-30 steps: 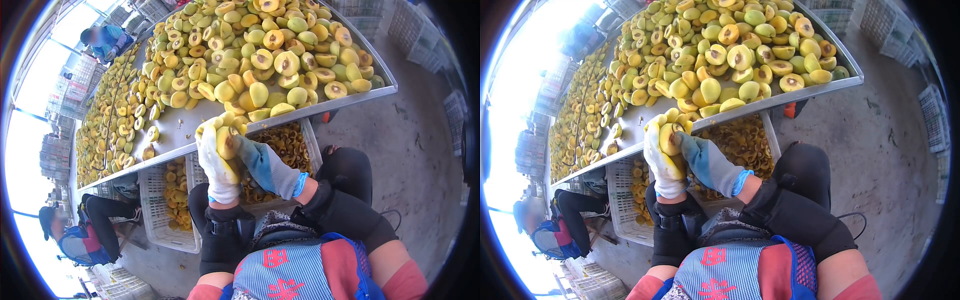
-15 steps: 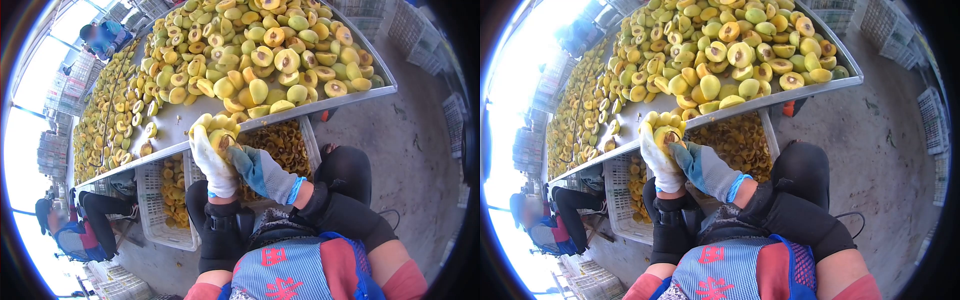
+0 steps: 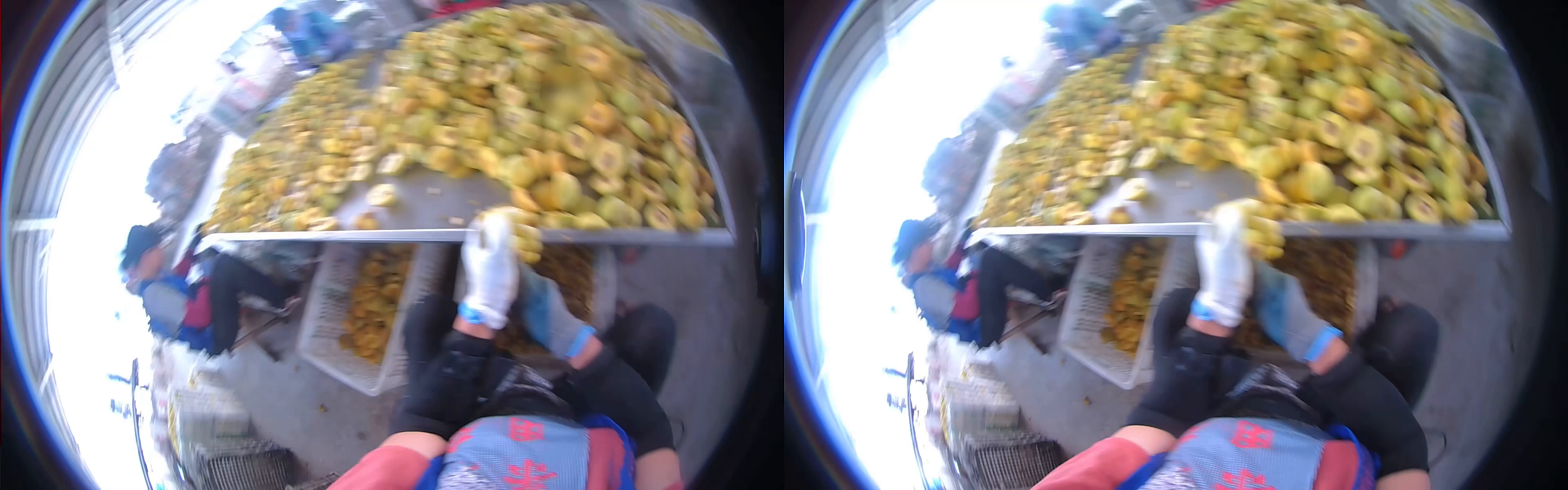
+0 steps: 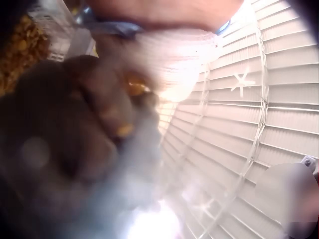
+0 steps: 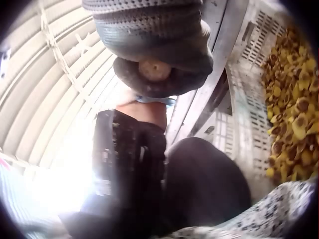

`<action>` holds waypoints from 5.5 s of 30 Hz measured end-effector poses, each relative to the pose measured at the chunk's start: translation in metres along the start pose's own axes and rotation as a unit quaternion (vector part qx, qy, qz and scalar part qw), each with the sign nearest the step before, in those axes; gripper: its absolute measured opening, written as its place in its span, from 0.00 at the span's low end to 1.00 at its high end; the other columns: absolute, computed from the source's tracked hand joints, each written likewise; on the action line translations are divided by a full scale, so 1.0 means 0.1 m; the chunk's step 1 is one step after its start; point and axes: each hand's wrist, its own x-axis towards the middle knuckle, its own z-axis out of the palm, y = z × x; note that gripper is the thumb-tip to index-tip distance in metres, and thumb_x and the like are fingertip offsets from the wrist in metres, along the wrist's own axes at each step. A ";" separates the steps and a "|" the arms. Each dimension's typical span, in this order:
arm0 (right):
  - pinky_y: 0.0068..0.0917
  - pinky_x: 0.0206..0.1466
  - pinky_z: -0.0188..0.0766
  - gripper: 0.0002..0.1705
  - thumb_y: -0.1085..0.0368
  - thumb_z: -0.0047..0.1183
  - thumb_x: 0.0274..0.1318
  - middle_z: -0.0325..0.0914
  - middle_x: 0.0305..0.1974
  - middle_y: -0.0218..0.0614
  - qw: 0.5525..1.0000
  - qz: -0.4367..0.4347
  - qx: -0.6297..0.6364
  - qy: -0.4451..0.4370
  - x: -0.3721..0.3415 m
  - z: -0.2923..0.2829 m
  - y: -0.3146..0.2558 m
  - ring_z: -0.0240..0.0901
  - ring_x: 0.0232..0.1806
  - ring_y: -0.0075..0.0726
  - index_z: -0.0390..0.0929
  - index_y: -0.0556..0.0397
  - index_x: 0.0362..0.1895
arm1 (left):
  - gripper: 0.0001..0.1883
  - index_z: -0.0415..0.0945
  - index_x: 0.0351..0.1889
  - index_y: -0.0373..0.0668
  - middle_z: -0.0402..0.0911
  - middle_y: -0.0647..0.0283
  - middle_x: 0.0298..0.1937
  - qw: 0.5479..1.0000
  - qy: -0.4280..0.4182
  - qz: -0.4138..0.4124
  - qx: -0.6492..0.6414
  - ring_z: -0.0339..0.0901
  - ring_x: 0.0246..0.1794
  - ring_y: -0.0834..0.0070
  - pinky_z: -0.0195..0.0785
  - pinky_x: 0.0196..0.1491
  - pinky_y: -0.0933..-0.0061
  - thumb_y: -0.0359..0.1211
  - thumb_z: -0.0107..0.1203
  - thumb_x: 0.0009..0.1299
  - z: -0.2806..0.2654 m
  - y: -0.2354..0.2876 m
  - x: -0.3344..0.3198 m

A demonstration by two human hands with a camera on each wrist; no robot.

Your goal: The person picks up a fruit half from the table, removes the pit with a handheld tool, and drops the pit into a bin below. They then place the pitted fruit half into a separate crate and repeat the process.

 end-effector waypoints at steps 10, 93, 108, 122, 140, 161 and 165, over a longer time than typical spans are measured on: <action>0.18 0.10 0.45 0.29 0.27 0.42 0.65 0.56 0.12 0.16 0.925 0.341 0.164 0.017 -0.19 0.21 -0.73 0.48 0.07 0.18 0.72 0.36 0.34 | 0.21 0.75 0.44 0.37 0.81 0.58 0.25 0.966 -0.223 -0.120 0.053 0.78 0.19 0.71 0.74 0.28 0.73 0.48 0.45 0.79 -0.35 0.11 0.08; 0.14 0.08 0.44 0.37 0.22 0.41 0.61 0.57 0.13 0.18 0.878 0.317 0.325 -0.149 -0.19 0.14 -0.78 0.46 0.08 0.13 0.70 0.41 0.25 | 0.17 0.73 0.43 0.46 0.80 0.61 0.41 0.971 -0.103 -0.144 -0.158 0.80 0.38 0.66 0.78 0.36 0.66 0.50 0.48 0.77 -0.02 0.08 -0.07; 0.24 0.16 0.56 0.39 0.24 0.38 0.65 0.66 0.20 0.25 0.948 0.310 0.069 0.022 -0.28 0.19 -0.92 0.56 0.14 0.21 0.73 0.49 0.36 | 0.12 0.82 0.39 0.36 0.84 0.50 0.34 0.761 0.210 0.160 0.593 0.80 0.39 0.59 0.70 0.47 0.61 0.35 0.57 0.69 -1.17 0.86 0.29; 0.17 0.60 0.70 0.19 0.66 0.42 0.76 0.76 0.56 0.33 0.987 -0.017 -0.091 0.133 -0.09 -0.09 -0.25 0.74 0.55 0.26 0.70 0.63 0.63 | 0.14 0.76 0.41 0.43 0.85 0.49 0.35 0.798 -0.081 0.179 0.570 0.82 0.41 0.49 0.75 0.47 0.58 0.40 0.62 0.63 0.19 -0.15 0.72; 0.35 0.40 0.74 0.26 0.48 0.46 0.74 0.82 0.30 0.51 0.945 -0.089 -0.257 0.181 0.06 0.07 -0.62 0.75 0.32 0.31 0.79 0.62 0.49 | 0.23 0.70 0.58 0.30 0.80 0.50 0.53 0.925 -0.093 0.229 0.289 0.82 0.50 0.62 0.76 0.53 0.66 0.34 0.61 0.69 -0.04 0.18 0.10; 0.25 0.19 0.62 0.43 0.25 0.38 0.65 0.72 0.21 0.28 0.971 -0.013 -0.202 0.125 0.02 0.13 -0.46 0.64 0.18 0.22 0.80 0.56 0.38 | 0.21 0.73 0.59 0.37 0.81 0.49 0.50 0.968 -0.178 -0.174 -0.040 0.82 0.49 0.56 0.79 0.53 0.52 0.44 0.48 0.78 -0.06 0.19 0.15; 0.22 0.12 0.48 0.40 0.21 0.40 0.61 0.62 0.16 0.20 0.965 0.243 0.100 -0.002 -0.12 0.15 -0.69 0.51 0.10 0.18 0.73 0.46 0.28 | 0.23 0.77 0.52 0.32 0.84 0.51 0.38 0.980 -0.126 -0.149 0.033 0.84 0.35 0.60 0.81 0.37 0.60 0.46 0.47 0.78 0.03 0.11 0.10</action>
